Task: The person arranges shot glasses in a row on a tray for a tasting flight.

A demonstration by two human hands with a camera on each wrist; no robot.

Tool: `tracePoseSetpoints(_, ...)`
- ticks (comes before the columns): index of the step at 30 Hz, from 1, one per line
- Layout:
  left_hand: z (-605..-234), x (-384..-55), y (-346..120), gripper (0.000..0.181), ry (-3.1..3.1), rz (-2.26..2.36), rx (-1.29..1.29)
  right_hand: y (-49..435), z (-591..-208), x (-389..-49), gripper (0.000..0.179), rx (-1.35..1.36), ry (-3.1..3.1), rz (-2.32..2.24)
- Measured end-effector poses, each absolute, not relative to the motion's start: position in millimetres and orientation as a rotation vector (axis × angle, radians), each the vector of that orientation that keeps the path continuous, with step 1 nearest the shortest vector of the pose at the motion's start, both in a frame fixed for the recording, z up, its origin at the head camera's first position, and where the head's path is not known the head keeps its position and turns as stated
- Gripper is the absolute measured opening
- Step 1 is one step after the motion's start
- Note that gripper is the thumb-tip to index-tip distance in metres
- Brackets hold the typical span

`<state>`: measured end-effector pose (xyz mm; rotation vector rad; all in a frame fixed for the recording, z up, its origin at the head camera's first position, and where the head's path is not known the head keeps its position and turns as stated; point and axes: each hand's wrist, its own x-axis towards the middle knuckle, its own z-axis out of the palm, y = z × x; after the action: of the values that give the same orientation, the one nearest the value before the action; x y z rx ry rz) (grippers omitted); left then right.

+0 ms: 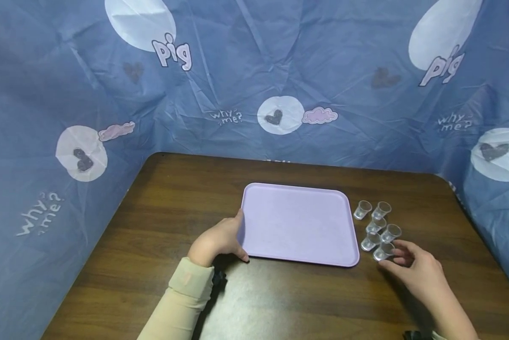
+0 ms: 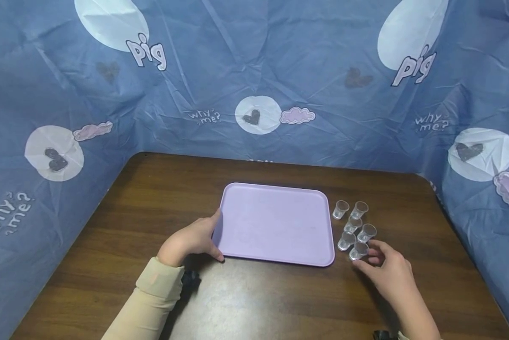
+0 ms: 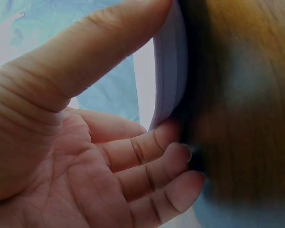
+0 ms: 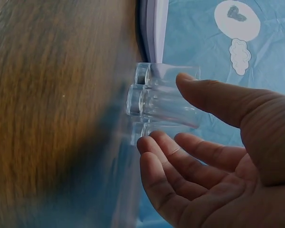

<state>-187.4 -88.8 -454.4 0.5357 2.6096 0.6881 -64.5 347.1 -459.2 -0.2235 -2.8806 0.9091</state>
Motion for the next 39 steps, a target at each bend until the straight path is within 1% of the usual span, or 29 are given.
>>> tracePoseSetpoints(6, -451.9, -186.7, -88.5, 0.135, 2.596, 0.685, 0.544, 348.5, -461.2, -66.3, 0.062, -0.237, -2.881, 0.944)
tracePoseSetpoints(12, -450.7, -187.8, -88.1, 0.134, 2.595, 0.684, 0.534, 349.4, -465.7, -68.0, 0.053, -0.234, -2.871, 0.911)
tracePoseSetpoints(25, -451.8, -190.0, -90.6, 0.133, 2.597, 0.696, 0.536, 345.7, -472.4, -70.3, 0.046, -0.183, -2.851, 0.882)
tracePoseSetpoints(31, -452.4, -189.8, -91.5, 0.133, 2.596, 0.696, 0.528, 342.6, -470.3, -69.0, 0.039, -0.194, -2.831, 0.857)
tracePoseSetpoints(39, -451.9, -190.2, -92.8, 0.127, 2.585, 0.694, 0.522, 338.0, -460.9, -64.7, 0.038, -0.195, -2.811, 0.884)
